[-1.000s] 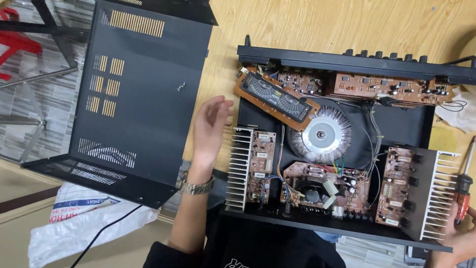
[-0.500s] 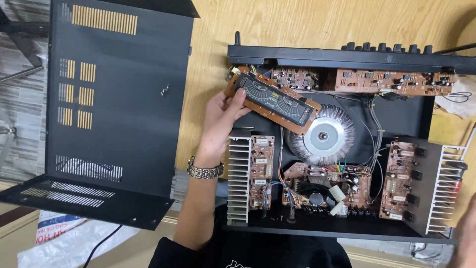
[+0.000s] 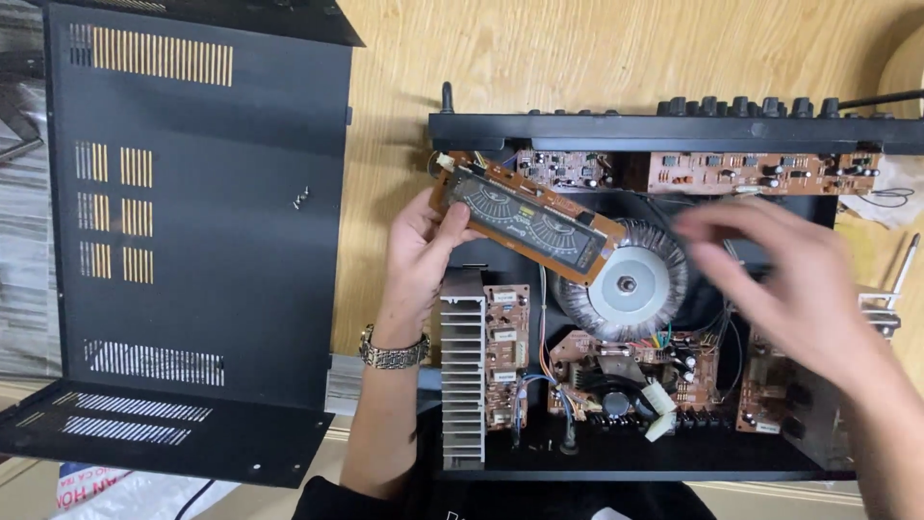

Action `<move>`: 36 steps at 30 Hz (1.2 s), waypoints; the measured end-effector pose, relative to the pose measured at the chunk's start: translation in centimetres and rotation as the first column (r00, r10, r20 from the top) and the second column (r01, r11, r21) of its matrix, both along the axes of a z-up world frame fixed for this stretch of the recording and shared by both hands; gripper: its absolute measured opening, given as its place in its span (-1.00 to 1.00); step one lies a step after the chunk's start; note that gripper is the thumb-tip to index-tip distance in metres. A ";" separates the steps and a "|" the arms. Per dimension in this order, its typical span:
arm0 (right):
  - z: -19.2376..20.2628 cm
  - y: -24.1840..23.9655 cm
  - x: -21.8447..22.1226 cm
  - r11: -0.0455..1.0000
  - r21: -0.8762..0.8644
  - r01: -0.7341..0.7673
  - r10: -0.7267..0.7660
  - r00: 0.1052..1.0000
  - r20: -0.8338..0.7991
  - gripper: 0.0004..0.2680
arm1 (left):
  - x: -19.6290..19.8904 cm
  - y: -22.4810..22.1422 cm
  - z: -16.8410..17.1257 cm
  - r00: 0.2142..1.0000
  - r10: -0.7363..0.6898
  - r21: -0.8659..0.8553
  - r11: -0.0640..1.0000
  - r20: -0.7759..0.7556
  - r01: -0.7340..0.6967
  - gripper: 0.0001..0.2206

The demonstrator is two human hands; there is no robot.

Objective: Removing an internal circuit board from an audio amplifier using a manual screwdriver.

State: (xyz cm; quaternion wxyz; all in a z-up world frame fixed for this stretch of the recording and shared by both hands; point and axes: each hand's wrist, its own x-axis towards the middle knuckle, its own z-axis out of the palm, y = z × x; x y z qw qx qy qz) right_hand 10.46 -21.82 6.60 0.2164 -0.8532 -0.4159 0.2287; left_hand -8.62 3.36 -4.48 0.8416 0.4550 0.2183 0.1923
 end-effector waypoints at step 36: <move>-2.9 7.9 1.6 0.896 0.030 -0.442 0.443 0.896 -0.035 -0.82 | -0.2 0.3 -0.6 0.998 -0.044 0.000 0.999 -0.045 0.044 -0.72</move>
